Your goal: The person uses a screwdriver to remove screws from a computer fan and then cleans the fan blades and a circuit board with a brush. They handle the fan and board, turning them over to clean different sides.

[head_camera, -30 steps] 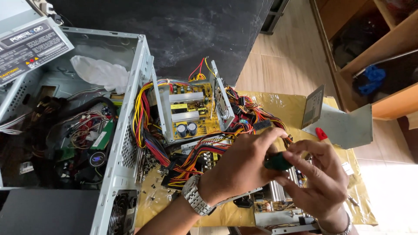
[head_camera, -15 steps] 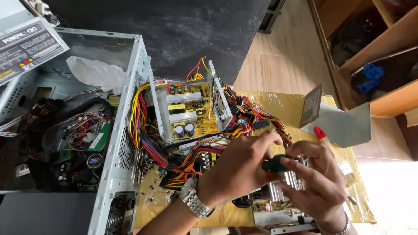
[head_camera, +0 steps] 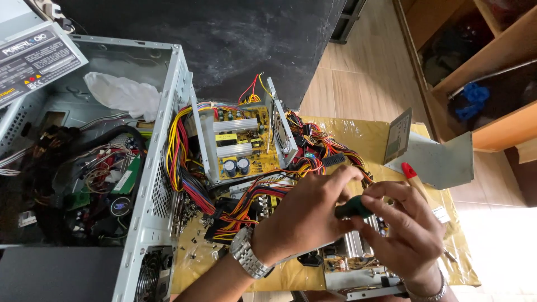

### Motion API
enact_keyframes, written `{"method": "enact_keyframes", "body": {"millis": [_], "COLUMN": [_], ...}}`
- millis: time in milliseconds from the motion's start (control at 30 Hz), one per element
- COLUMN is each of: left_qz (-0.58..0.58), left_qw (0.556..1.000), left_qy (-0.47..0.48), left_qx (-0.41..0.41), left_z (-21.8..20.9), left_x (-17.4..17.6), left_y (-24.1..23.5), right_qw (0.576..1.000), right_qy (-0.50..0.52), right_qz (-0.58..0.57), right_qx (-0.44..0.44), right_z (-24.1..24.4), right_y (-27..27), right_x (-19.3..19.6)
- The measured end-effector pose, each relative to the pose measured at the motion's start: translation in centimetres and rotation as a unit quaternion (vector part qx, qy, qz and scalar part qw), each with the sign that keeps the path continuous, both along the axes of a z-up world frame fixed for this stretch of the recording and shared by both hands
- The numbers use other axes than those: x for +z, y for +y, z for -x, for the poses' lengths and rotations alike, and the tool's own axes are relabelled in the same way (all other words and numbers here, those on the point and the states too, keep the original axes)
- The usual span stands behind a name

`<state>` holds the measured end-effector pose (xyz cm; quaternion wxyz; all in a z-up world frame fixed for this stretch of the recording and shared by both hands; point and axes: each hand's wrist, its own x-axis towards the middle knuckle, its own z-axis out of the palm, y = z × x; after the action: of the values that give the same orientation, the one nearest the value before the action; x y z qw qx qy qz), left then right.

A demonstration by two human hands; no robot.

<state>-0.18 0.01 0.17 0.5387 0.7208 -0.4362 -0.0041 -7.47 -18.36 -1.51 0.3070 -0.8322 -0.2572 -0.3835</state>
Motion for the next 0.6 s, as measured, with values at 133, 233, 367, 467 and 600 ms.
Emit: {"method": "enact_keyframes", "body": {"millis": [133,233,367,467,600], "left_qz": [0.004,0.0,-0.004,-0.003,0.004], "left_qw": [1.0,1.0,1.0,1.0,1.0], "left_qy": [0.001,-0.011,-0.008,-0.015,-0.018], "left_qx": [-0.02,0.002,-0.014,-0.02,-0.011], "left_z": [-0.3,-0.1,-0.4,-0.3,-0.7], "left_x": [-0.3,-0.1,-0.7,-0.3,-0.7], "left_y": [0.0,0.0,-0.1,0.0,-0.1], "right_qw": [1.0,1.0,1.0,1.0,0.999], "right_qy": [0.011,0.001,-0.005,-0.009,0.001], "right_qz": [-0.006,0.022,0.008,0.014,0.0], "right_qx": [0.023,-0.008,-0.015,-0.016,0.052], "right_z": [-0.2,0.1,-0.2,0.1,-0.5], "right_y": [0.2,0.6,0.6,0.2,0.6], "right_x": [0.2,0.9,0.6,0.6,0.7]}}
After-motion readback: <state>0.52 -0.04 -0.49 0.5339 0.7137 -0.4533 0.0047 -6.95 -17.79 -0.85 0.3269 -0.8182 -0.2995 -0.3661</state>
